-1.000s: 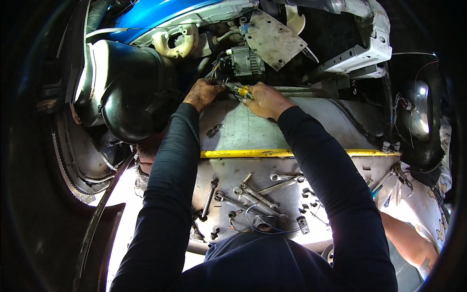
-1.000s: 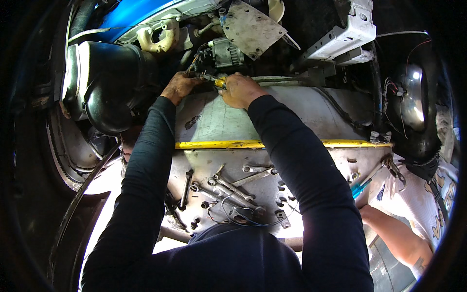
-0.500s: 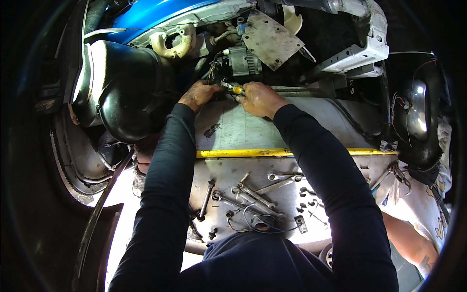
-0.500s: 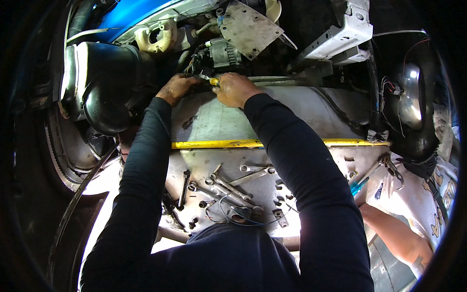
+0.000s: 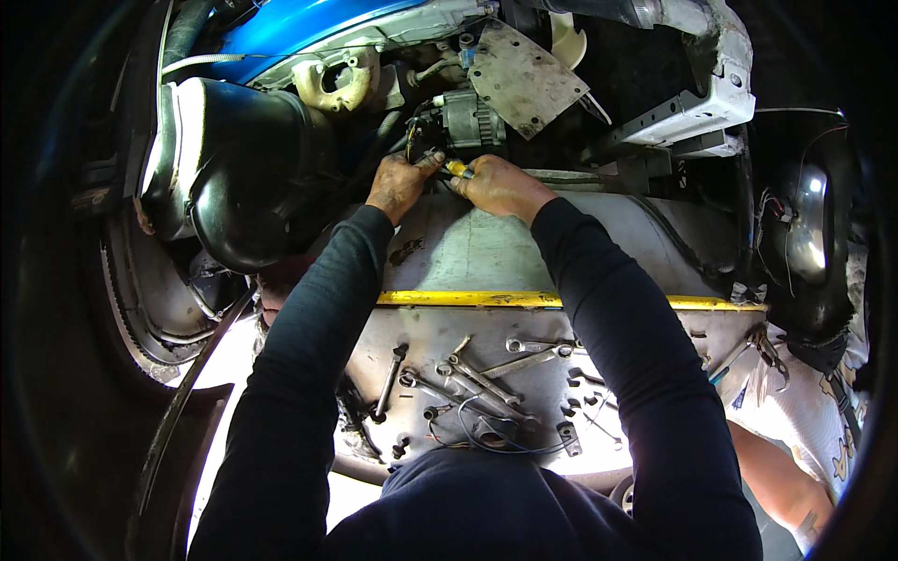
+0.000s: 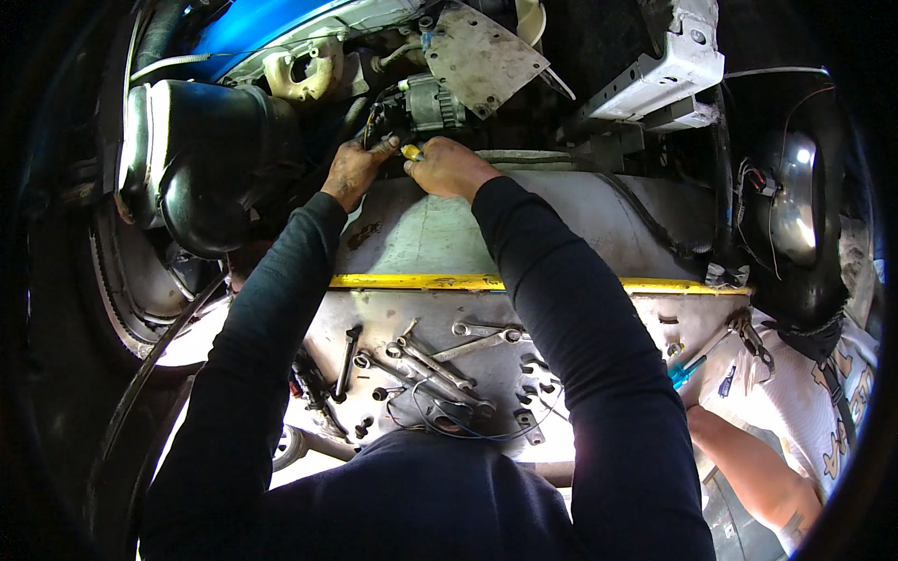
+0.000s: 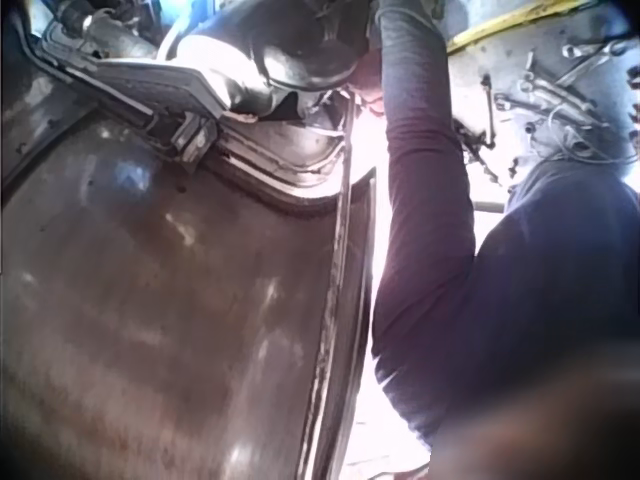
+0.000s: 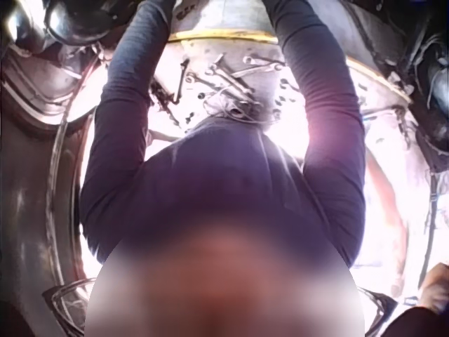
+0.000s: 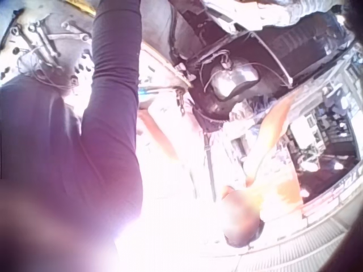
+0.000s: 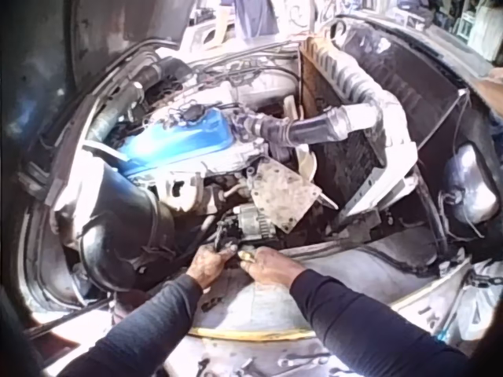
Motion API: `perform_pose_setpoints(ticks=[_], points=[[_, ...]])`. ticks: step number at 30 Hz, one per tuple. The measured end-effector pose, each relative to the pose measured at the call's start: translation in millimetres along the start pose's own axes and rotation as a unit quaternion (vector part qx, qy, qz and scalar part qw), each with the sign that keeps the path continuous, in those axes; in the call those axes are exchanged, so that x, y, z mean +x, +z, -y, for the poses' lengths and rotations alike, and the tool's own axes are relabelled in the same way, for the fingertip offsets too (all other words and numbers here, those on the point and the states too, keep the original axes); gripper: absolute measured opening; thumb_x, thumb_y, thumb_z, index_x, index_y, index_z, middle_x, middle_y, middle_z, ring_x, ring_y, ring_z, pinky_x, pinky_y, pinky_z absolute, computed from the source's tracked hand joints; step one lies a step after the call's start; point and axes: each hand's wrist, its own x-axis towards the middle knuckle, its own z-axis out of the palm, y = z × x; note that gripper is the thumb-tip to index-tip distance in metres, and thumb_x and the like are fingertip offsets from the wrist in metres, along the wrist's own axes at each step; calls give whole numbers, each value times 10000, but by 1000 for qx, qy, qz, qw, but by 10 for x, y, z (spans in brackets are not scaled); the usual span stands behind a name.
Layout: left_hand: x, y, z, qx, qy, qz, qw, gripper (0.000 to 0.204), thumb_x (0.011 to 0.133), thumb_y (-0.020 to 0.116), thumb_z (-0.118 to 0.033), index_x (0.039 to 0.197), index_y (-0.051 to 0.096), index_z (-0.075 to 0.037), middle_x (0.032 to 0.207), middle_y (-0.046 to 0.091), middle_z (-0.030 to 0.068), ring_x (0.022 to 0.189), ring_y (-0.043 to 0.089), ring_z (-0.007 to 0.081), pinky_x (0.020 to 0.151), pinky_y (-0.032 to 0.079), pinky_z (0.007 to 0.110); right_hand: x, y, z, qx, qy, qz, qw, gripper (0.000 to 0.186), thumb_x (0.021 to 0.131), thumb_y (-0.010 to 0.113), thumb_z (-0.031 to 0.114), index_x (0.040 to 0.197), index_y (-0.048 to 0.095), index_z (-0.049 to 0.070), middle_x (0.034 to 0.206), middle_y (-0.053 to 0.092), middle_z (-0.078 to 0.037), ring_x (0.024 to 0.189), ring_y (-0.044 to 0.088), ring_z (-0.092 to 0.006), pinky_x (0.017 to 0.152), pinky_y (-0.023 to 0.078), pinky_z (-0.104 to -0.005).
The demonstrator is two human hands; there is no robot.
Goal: The person works under the hood of a blue car, manipulating wires and components near the alternator. They use pliers to strip wire insulation and connect wires to terminals, then secure the connections with a wrench. Tools and a rag are placed on the hood during the process.
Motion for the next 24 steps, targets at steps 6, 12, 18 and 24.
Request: perform_pose_setpoints(ticks=[6, 12, 18, 24], points=[[5, -37, 107, -104, -42, 34, 993, 484, 887, 799, -429, 1032, 750, 31, 888, 746, 101, 807, 662, 174, 768, 514, 342, -24, 22, 26, -15, -5, -17, 1000, 492, 951, 648, 383, 1106, 703, -81, 1105, 695, -313, 1083, 665, -449, 935, 521, -472], [79, -385, 172, -248, -69, -57, 965, 431, 884, 767, -252, 1202, 679, 24, 1018, 728, 83, 835, 664, 145, 764, 523, 283, -9, 48, -25, -44, -12, -19, 999, 465, 944, 646, 354, 1113, 698, -76, 1109, 699, -306, 1084, 675, -434, 944, 528, -460], [-63, -146, -90, -198, 123, -62, 971, 403, 923, 730, -134, 1248, 629, 81, 1133, 732, 167, 1003, 690, 204, 894, 544, 335, 38, 107, -91, -55, -32, -47, 997, 409, 911, 642, 295, 1091, 705, -67, 1110, 703, -296, 1085, 675, -430, 946, 530, -467], [-101, -181, -165, -106, 90, -46, 989, 481, 927, 686, -97, 1351, 550, 85, 1237, 704, 240, 1092, 705, 257, 909, 547, 346, 40, 162, -115, -69, -57, -76, 993, 366, 862, 612, 208, 1093, 710, -59, 1136, 701, -281, 1100, 674, -412, 976, 528, -456]])
